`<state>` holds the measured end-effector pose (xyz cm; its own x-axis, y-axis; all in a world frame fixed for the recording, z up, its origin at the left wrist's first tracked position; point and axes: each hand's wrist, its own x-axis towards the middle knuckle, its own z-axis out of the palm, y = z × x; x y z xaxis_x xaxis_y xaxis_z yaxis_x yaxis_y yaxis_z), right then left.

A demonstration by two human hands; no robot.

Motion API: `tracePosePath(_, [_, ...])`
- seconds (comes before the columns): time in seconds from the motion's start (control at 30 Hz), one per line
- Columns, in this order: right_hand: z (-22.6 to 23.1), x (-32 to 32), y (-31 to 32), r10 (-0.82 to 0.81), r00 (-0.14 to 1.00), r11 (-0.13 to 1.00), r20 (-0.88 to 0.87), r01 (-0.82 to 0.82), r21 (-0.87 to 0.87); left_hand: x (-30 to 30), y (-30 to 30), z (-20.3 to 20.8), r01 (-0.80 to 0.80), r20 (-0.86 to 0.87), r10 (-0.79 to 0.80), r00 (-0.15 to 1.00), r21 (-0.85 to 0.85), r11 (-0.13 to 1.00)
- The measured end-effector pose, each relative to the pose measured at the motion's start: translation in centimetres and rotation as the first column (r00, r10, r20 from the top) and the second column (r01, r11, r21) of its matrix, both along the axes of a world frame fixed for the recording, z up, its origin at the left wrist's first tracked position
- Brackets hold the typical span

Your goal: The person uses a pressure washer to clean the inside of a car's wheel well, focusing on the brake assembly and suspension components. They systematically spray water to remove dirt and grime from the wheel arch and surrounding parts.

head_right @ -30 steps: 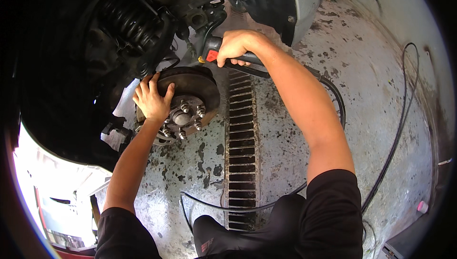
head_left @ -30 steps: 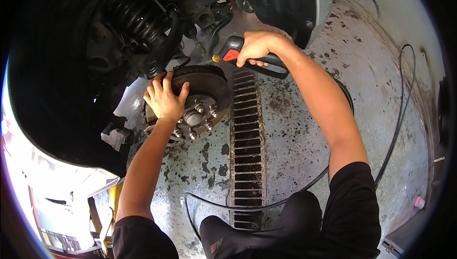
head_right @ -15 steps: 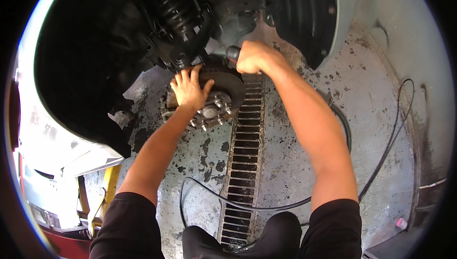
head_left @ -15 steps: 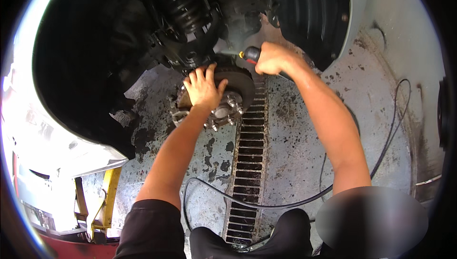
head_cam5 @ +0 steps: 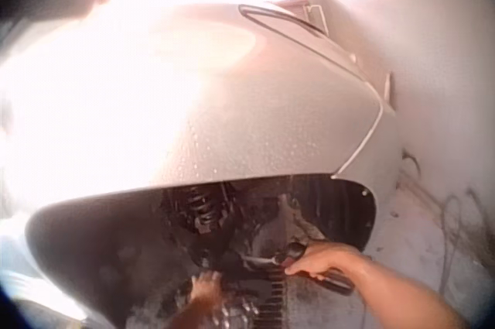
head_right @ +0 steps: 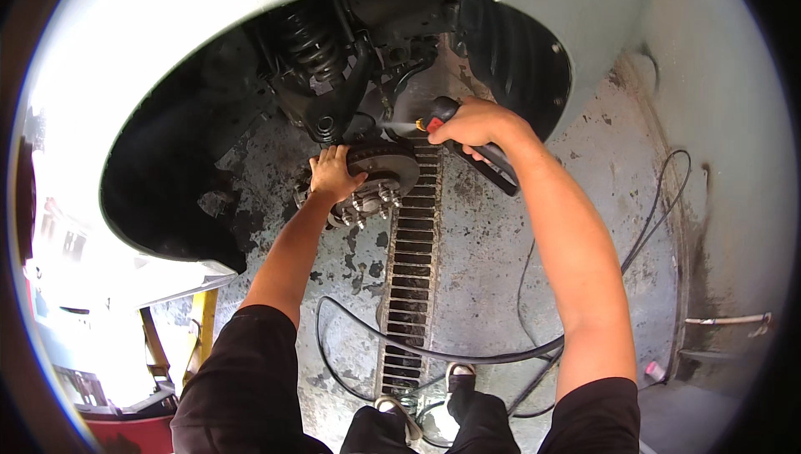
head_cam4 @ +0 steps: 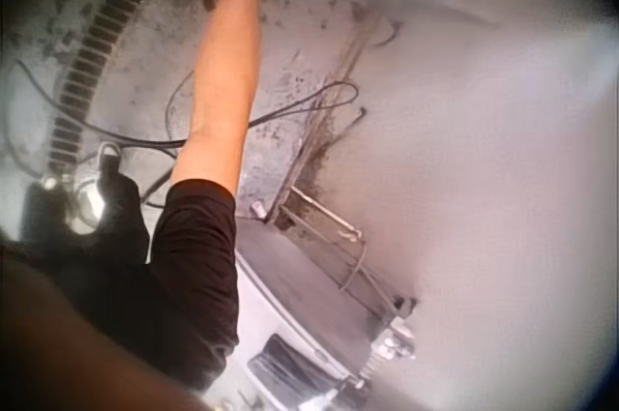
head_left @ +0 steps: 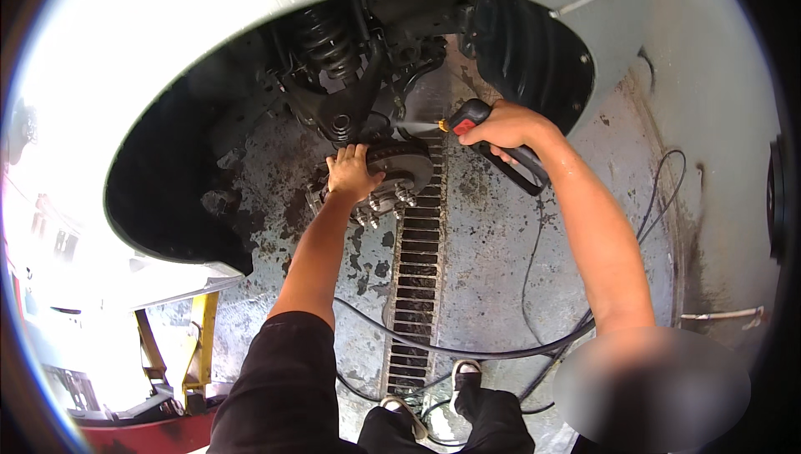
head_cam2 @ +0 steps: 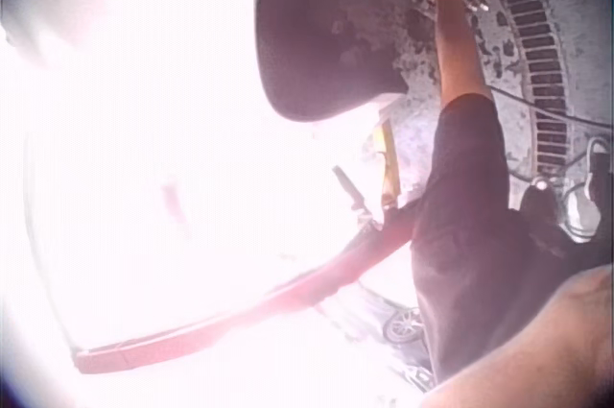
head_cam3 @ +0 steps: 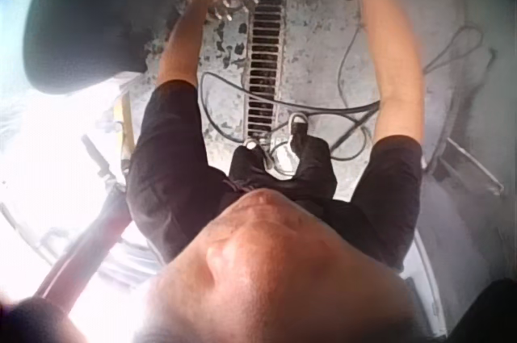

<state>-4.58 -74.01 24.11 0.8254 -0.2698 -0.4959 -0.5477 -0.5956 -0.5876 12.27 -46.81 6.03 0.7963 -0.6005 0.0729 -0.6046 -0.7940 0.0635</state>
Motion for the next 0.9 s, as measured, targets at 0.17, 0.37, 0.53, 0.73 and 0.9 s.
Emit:
tracePosePath(0.17, [1.0, 1.5, -3.0, 0.012, 0.997, 0.994, -0.074, -0.004, 0.112, 0.0, -0.4, -0.1, 0.012, 0.017, -0.013, 1.0, 0.052, 0.999])
tracePosePath(0.37, [0.8, 5.1, -3.6, 0.073, 0.972, 0.995, -0.224, -0.056, 0.08, -0.1, 0.2, 0.3, -0.017, -0.003, 0.017, 1.0, 0.053, 0.998])
tracePosePath(0.53, [-0.8, 8.8, -6.3, 0.275, 0.928, 0.961, -0.25, -0.262, 0.087, -0.3, -0.3, -0.2, -0.023, 0.055, 0.032, 0.998, -0.159, 0.987])
tracePosePath(0.73, [0.8, 11.3, -4.4, 0.298, 0.917, 0.929, -0.264, -0.215, 0.302, 3.3, 1.1, -4.5, -0.234, 0.072, 0.356, 0.932, -0.631, 0.74])
tracePosePath(0.9, [3.7, 12.7, -2.6, 0.318, 0.907, 0.926, -0.275, -0.236, 0.294, 3.5, -0.2, -4.8, -0.728, -0.172, 0.782, 0.598, -0.526, 0.441])
